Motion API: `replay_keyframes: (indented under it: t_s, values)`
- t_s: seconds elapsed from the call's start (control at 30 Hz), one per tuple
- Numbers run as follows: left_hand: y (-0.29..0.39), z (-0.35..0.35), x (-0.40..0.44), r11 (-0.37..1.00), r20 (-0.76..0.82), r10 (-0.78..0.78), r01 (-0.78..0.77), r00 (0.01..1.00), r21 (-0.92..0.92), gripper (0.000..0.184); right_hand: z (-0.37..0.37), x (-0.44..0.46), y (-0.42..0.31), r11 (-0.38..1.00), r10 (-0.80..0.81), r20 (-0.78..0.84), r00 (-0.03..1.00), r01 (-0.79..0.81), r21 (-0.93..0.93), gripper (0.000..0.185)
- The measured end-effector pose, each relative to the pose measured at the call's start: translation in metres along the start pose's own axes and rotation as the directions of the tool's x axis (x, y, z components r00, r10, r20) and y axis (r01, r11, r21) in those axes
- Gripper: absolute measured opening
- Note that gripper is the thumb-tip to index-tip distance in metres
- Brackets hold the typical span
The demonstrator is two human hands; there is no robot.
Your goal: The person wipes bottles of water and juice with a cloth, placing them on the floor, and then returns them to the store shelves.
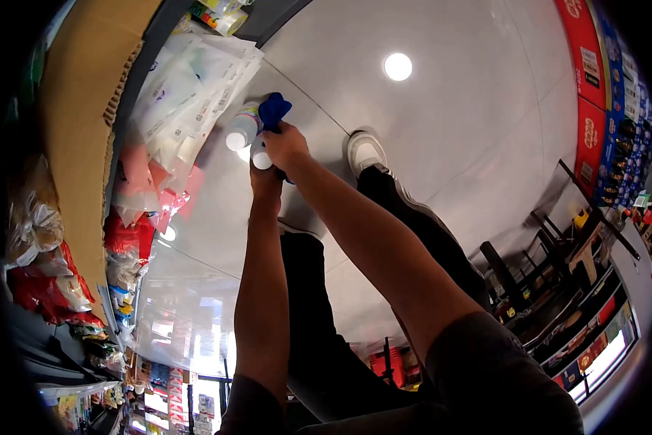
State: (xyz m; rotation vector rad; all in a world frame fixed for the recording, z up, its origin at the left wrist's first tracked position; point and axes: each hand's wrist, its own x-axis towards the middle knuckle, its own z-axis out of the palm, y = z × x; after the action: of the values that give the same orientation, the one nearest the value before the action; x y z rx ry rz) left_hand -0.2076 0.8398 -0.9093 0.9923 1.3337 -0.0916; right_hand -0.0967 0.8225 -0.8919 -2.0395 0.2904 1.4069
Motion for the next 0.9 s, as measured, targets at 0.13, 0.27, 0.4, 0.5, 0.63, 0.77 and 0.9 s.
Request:
replay_keyframes:
  t_s: [0.13, 0.27, 0.4, 0.5, 0.63, 0.77, 0.9]
  values:
    - [-0.003, -0.012, -0.01, 0.999, 0.04, 0.028, -0.028, 0.999, 0.015, 0.083, -0.012, -0.007, 0.005, 0.994, -0.032, -0.073, 0.997, 0.039, 0.099, 0.041]
    - [0.009, -0.034, -0.063, 0.956, -0.05, 0.045, -0.028, 0.998, 0.292, 0.09, -0.058, -0.054, 0.0, 0.99, -0.143, -0.217, 0.966, 0.137, -0.041, 0.044]
    - [0.03, -0.076, -0.159, 0.941, 0.002, 0.048, -0.046, 0.999, 0.335, 0.091, -0.122, -0.155, -0.006, 0.854, -0.052, -0.023, 0.998, 0.056, 0.517, 0.034]
    - [0.064, -0.108, -0.254, 0.893, -0.05, 0.089, -0.057, 0.995, 0.447, 0.077, -0.17, -0.263, -0.019, 0.89, -0.074, -0.001, 0.997, 0.066, 0.451, 0.018]
    - [0.089, -0.134, -0.368, 0.333, 0.021, 0.661, -0.319, 0.75, 0.887, 0.031, -0.212, -0.425, -0.066, 0.782, -0.17, 0.43, 0.886, -0.144, 0.607, 0.047]
    - [0.235, -0.17, -0.513, 0.811, 0.056, 0.566, -0.567, 0.823, 0.144, 0.04, -0.22, -0.587, -0.156, 0.736, -0.542, 0.638, 0.547, -0.057, 0.675, 0.075]
    - [0.384, -0.202, -0.644, 0.498, -0.014, 0.862, -0.842, 0.507, 0.206, 0.025, -0.233, -0.73, -0.24, 0.684, -0.702, 0.689, 0.182, -0.101, 0.723, 0.087]
